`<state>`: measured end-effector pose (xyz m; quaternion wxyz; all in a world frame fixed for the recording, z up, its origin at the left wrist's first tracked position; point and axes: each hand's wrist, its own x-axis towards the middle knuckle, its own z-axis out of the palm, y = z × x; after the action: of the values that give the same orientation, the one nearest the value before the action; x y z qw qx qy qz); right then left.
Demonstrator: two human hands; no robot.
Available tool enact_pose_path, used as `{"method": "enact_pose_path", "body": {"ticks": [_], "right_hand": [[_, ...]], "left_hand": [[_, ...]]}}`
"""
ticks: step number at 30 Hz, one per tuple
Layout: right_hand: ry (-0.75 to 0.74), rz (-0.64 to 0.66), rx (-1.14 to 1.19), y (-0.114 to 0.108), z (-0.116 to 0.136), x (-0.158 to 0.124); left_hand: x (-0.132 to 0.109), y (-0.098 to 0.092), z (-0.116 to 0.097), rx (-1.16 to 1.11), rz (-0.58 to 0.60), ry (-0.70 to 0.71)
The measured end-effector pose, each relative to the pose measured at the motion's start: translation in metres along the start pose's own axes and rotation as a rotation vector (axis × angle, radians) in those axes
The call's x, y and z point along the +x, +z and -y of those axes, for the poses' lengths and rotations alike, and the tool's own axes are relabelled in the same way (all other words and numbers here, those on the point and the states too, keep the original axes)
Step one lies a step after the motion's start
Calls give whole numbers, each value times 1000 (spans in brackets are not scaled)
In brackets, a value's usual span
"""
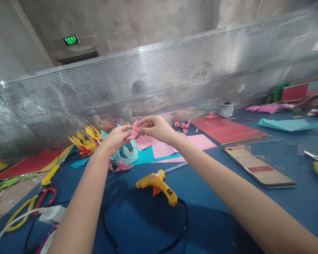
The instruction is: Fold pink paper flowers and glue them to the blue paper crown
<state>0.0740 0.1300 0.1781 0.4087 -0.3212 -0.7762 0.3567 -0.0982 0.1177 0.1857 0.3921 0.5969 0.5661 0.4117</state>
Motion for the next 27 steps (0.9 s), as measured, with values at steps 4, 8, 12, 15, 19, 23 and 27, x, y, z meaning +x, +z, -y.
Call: {"method": "enact_pose_path", "body": {"ticks": [4,8,12,15,19,23,27], "right_hand": [[-15,7,-18,1,-1,2],[-27,11,-43,4,-6,4],[-26,9,-92,7,-6,5],[-11,2,-142,6,-7,6],[42,8,-236,7,-18,8],[128,61,-332,18,-43,7],[199,96,-389,34,-63,2]], "left_hand": [[-2,-6,-1,20,15,11],[-2,-8,0,58,17,19],[-2,-4,0,130,-4,32],[-2,-1,0,228,-69,66],[1,-5,4,409,-282,166],[4,-11,7,558,-419,244],[1,-6,1,635,-408,316]]}}
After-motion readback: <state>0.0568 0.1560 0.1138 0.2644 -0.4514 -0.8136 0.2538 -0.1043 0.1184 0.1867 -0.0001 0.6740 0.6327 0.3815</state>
